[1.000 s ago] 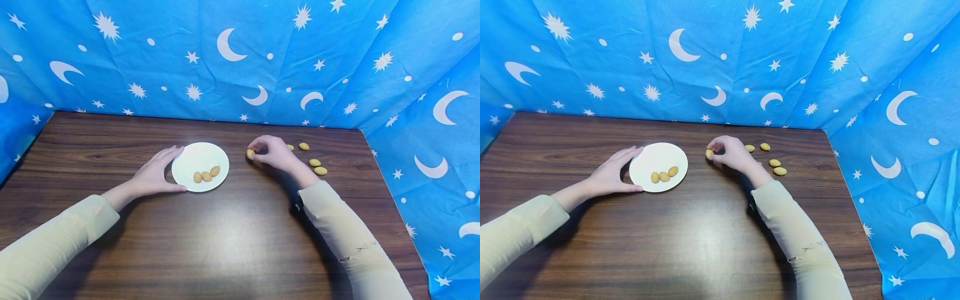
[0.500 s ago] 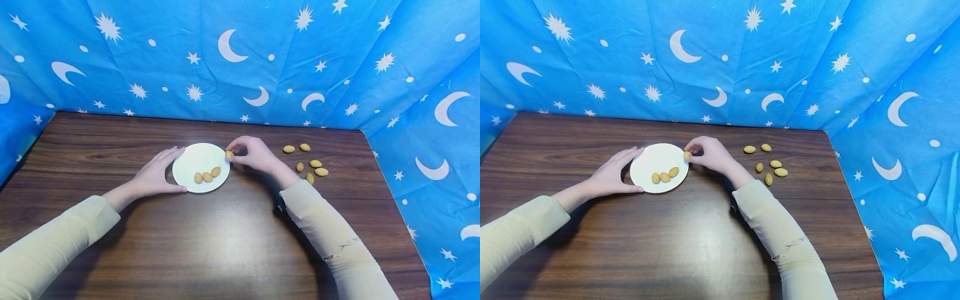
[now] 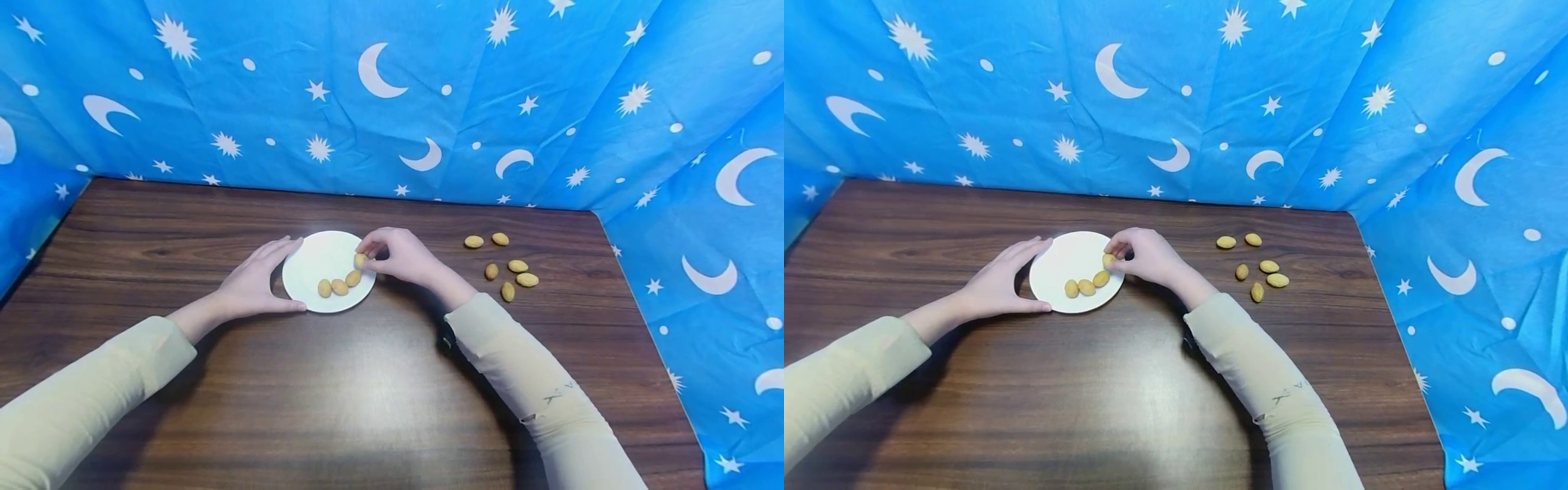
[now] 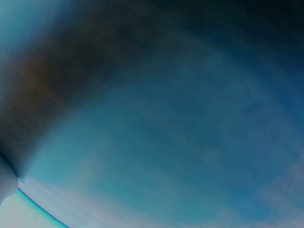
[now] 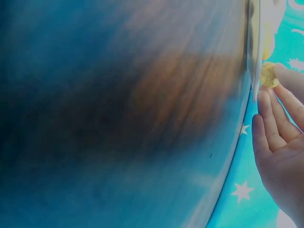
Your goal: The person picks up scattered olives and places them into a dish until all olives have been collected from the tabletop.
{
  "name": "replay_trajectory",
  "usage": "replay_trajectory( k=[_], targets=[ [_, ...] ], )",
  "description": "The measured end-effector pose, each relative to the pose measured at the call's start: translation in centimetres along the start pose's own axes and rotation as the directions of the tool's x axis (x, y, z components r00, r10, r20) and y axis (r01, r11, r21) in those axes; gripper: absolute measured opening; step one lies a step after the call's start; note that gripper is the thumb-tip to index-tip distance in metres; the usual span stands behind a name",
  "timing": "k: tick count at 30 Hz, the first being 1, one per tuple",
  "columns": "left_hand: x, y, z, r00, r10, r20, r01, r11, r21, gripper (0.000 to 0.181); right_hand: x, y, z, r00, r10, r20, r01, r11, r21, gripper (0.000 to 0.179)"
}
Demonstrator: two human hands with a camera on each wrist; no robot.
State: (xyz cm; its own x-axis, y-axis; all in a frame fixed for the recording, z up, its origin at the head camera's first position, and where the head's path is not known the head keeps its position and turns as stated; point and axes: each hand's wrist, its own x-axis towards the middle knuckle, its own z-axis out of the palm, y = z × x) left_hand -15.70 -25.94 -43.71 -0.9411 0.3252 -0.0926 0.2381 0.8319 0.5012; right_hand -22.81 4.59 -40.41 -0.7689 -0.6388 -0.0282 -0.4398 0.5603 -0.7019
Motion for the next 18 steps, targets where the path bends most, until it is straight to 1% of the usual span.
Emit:
replay_trajectory(
  k=[6,18],
  targets=[
    [0.11,0.06,0.0,1.0,0.004,-0.002,-0.004,1.0,-0.004,0.119,0.22,-0.07,0.05,1.0,-0.005,0.012,0.005,0.999,-0.034,0.026],
    [-0.03,0.09,0.02,1.0,0.005,-0.001,-0.005,1.0,-0.005,0.118,0.4,0.09,0.49,1.0,-0.014,0.018,0.015,0.999,-0.051,0.025]
  ],
)
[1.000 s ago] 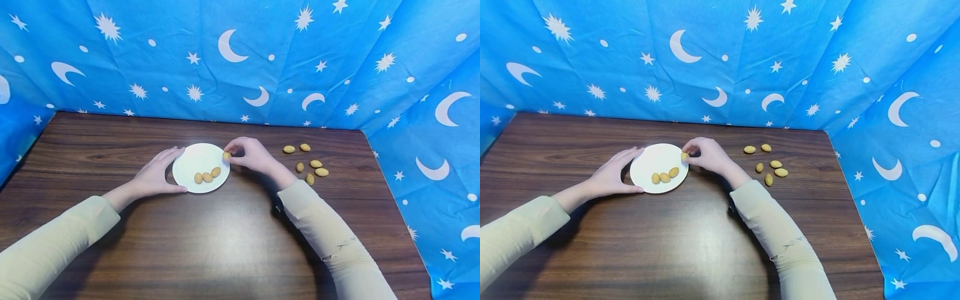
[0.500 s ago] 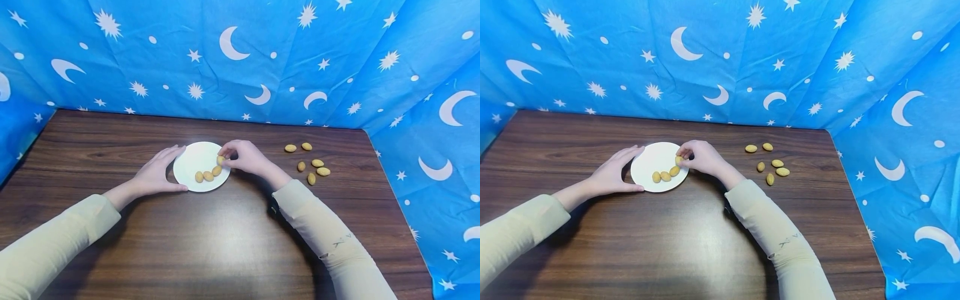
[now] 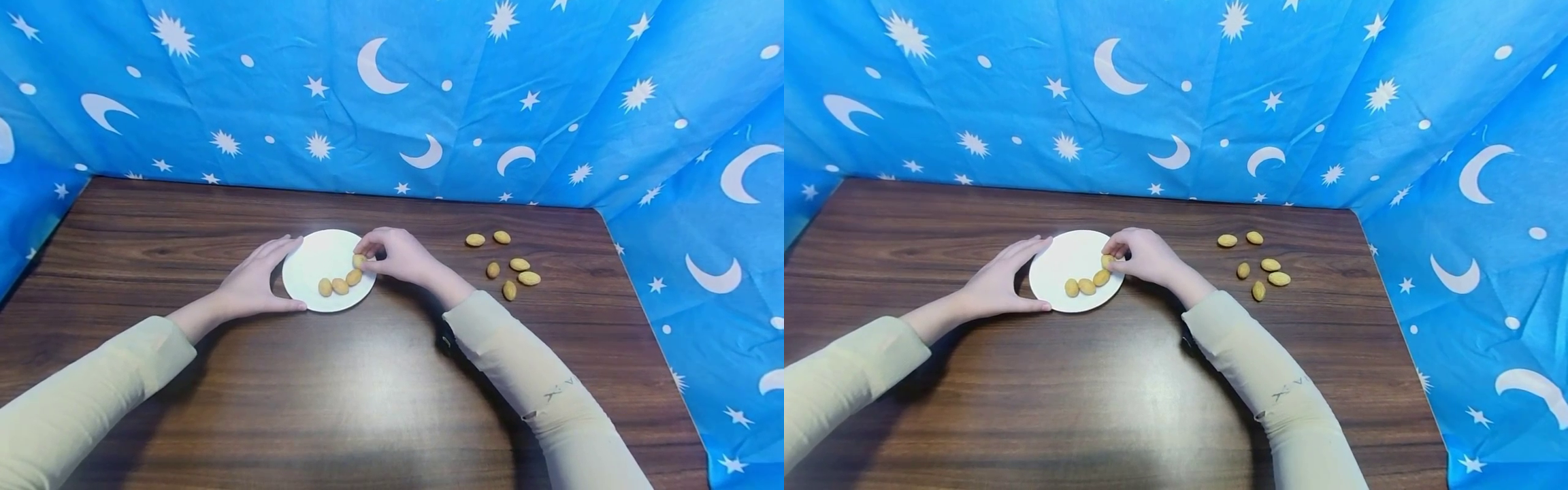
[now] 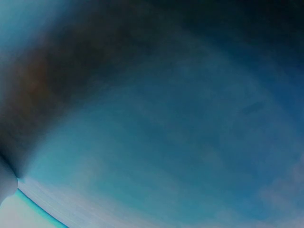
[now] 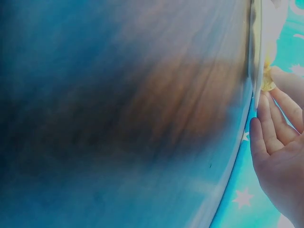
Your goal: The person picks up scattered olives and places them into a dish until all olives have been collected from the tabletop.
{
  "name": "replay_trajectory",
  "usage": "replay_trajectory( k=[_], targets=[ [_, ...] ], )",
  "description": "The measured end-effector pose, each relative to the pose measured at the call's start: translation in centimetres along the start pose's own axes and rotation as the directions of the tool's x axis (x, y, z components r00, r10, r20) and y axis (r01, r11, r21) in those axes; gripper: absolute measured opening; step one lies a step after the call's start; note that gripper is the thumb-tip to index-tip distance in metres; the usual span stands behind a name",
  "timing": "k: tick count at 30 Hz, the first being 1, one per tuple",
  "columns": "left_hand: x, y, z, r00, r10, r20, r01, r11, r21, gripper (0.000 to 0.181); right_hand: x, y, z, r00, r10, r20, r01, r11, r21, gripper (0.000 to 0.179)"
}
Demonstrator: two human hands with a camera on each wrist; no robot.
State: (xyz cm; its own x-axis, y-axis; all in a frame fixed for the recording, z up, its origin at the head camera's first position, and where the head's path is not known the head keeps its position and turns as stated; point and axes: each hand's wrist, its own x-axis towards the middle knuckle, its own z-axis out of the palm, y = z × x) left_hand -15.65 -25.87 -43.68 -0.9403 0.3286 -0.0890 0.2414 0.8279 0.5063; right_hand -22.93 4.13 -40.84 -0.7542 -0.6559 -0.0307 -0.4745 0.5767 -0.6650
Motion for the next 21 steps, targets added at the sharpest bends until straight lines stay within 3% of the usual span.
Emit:
replay_trajectory(
  k=[10,21],
  targets=[
    [0.06,0.13,-0.13,1.0,0.002,0.001,-0.002,1.0,-0.004,0.118,0.33,-0.23,-0.2,1.0,0.011,0.016,-0.01,0.999,-0.035,0.025],
    [0.03,0.09,-0.21,1.0,-0.008,0.009,0.008,1.0,0.001,0.119,0.32,-0.28,-0.8,1.0,0.007,0.024,-0.007,1.0,0.006,0.027]
  ],
)
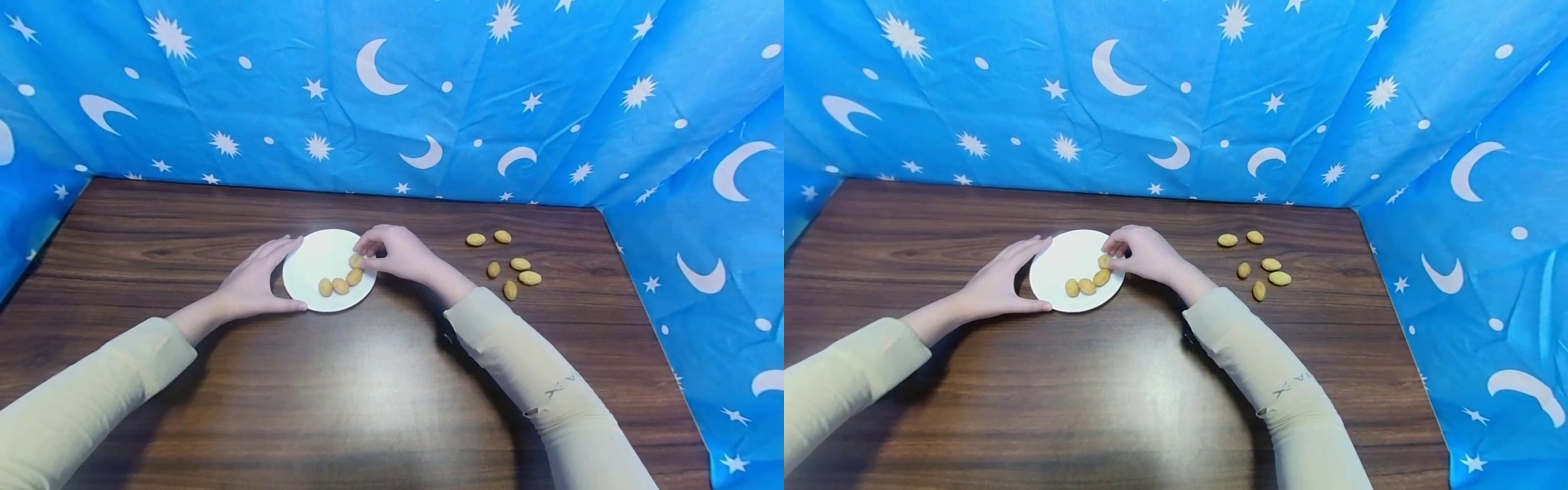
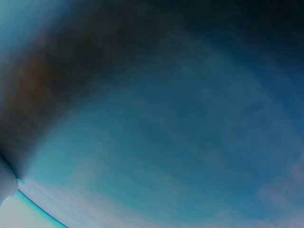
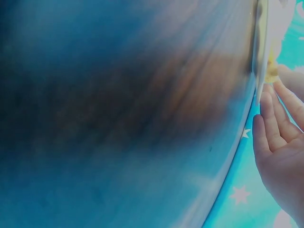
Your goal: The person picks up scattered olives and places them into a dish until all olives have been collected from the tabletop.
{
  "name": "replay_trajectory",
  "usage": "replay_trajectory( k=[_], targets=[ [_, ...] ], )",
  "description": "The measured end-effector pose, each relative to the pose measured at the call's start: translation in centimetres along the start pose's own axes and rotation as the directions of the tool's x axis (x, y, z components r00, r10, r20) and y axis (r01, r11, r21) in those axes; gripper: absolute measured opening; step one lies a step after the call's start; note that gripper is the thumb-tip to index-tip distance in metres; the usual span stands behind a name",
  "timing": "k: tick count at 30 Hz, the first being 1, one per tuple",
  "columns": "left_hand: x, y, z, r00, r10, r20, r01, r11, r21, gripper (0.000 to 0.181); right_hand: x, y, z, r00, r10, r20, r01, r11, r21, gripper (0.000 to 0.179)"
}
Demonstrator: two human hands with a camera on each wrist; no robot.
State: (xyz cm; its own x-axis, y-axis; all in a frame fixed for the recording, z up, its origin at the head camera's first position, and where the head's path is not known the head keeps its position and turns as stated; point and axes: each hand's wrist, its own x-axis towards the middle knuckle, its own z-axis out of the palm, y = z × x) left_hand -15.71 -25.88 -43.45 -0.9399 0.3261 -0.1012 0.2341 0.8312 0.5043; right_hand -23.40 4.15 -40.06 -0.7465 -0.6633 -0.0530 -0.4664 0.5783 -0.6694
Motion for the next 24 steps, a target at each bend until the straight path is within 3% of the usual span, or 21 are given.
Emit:
replay_trajectory(
  k=[16,24],
  targets=[
    [-0.1,0.1,-0.4,1.0,0.001,0.008,-0.001,1.0,-0.001,0.117,-2.4,2.2,-4.1,0.993,0.0,-0.119,0.001,1.0,0.01,0.023],
    [-0.2,0.1,-0.3,1.0,0.011,0.006,-0.011,1.0,0.001,0.117,-4.8,3.8,-6.5,0.979,0.067,-0.192,-0.066,0.998,0.013,0.025]
  ],
)
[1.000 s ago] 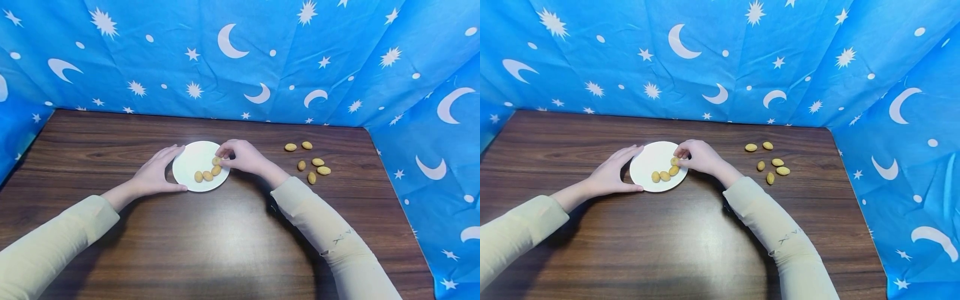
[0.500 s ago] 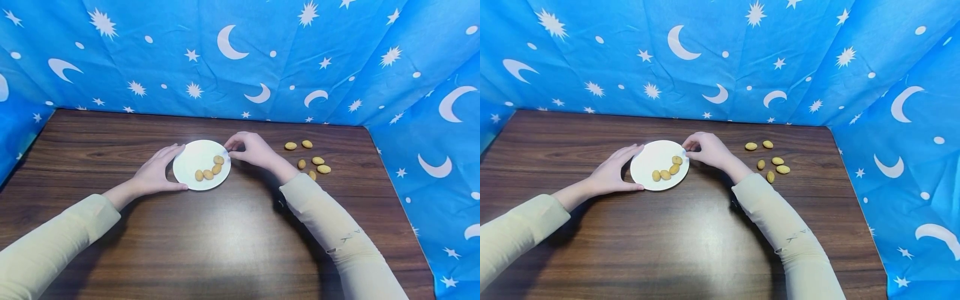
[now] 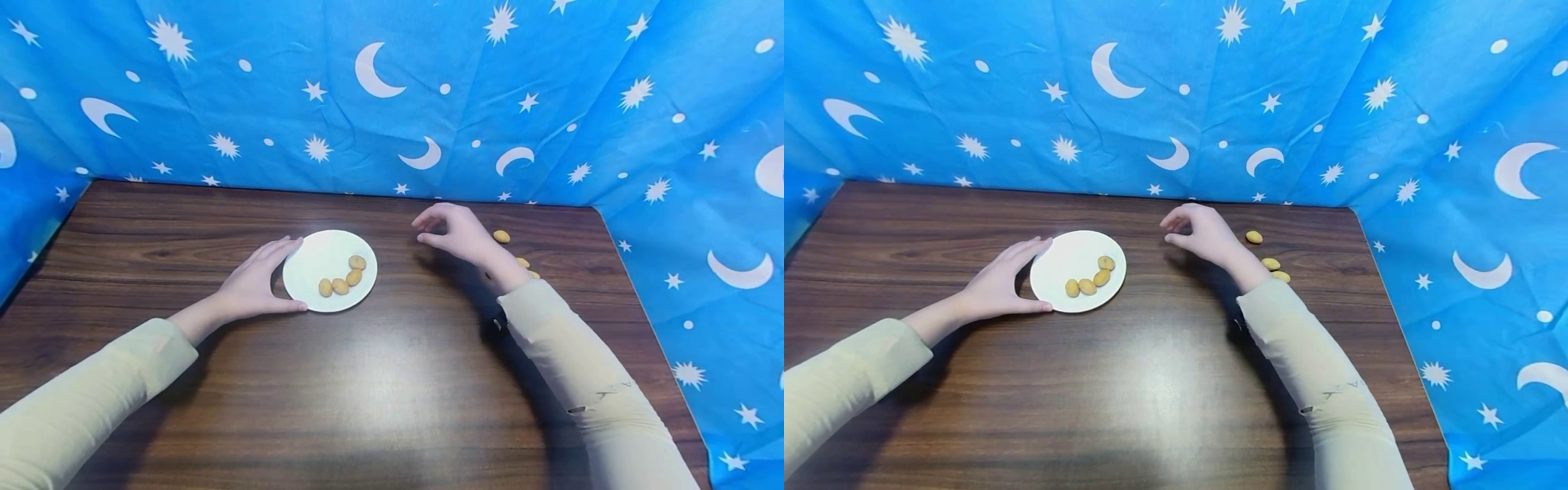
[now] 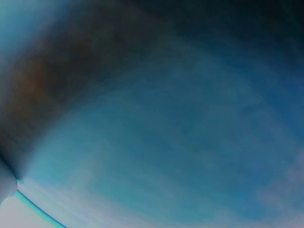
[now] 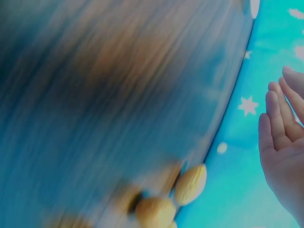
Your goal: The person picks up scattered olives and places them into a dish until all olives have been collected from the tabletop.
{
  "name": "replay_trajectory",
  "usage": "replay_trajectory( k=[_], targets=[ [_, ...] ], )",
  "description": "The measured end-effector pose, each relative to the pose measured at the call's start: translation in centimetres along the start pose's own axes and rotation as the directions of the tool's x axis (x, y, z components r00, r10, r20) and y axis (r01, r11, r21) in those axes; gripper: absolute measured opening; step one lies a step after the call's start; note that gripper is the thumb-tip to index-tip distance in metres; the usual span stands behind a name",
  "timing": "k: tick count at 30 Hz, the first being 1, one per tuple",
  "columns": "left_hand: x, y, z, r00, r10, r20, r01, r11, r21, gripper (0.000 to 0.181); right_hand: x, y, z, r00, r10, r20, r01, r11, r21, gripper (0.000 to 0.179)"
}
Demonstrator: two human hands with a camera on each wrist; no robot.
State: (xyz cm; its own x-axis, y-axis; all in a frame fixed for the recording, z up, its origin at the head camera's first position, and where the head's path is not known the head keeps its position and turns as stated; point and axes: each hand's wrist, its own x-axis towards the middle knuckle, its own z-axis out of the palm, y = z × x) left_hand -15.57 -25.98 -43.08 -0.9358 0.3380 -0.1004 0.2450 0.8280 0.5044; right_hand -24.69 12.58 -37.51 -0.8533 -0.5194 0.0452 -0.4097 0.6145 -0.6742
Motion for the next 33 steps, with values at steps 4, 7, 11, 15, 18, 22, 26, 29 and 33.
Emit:
replay_trajectory(
  k=[4,7,11,15,18,22,26,29,33],
  targets=[
    [-0.1,-0.2,0.2,1.0,0.008,-0.005,-0.008,1.0,0.002,0.118,-0.9,1.0,-0.8,1.0,0.017,-0.027,-0.017,1.0,-0.018,0.025],
    [-0.1,-0.4,0.3,1.0,0.014,-0.01,-0.014,1.0,0.004,0.118,-1.6,1.6,-1.3,0.998,0.034,-0.048,-0.035,0.999,-0.008,0.026],
    [-0.1,-0.6,0.4,1.0,0.024,-0.014,-0.024,1.0,0.006,0.118,-2.4,2.3,-1.8,0.994,0.073,-0.081,-0.071,0.997,0.025,0.025],
    [-0.2,-0.8,0.5,0.999,0.034,-0.018,-0.033,0.999,0.011,0.117,-3.2,2.9,-2.1,0.99,0.092,-0.103,-0.091,0.996,0.018,0.025],
    [-0.3,-0.9,0.6,0.999,0.04,-0.022,-0.04,0.999,0.014,0.117,-3.8,3.4,-2.4,0.988,0.101,-0.117,-0.101,0.995,0.003,0.025],
    [-0.3,-1.1,0.7,0.999,0.039,-0.023,-0.039,0.999,0.014,0.117,-4.2,4.3,-2.6,0.986,0.11,-0.123,-0.113,0.993,-0.02,0.025],
    [-0.2,-1.1,0.7,0.999,0.039,-0.022,-0.039,0.999,0.014,0.117,-4.5,5.2,-2.9,0.984,0.125,-0.127,-0.132,0.99,-0.046,0.024],
    [-0.2,-1.0,0.6,0.999,0.039,-0.021,-0.038,0.999,0.015,0.117,-4.7,5.7,-3.1,0.981,0.146,-0.131,-0.154,0.986,-0.057,0.024],
    [-0.3,-0.8,0.5,0.999,0.035,-0.021,-0.034,0.999,0.013,0.118,-5.0,6.2,-3.2,0.976,0.181,-0.124,-0.19,0.979,-0.07,0.025]
  ],
)
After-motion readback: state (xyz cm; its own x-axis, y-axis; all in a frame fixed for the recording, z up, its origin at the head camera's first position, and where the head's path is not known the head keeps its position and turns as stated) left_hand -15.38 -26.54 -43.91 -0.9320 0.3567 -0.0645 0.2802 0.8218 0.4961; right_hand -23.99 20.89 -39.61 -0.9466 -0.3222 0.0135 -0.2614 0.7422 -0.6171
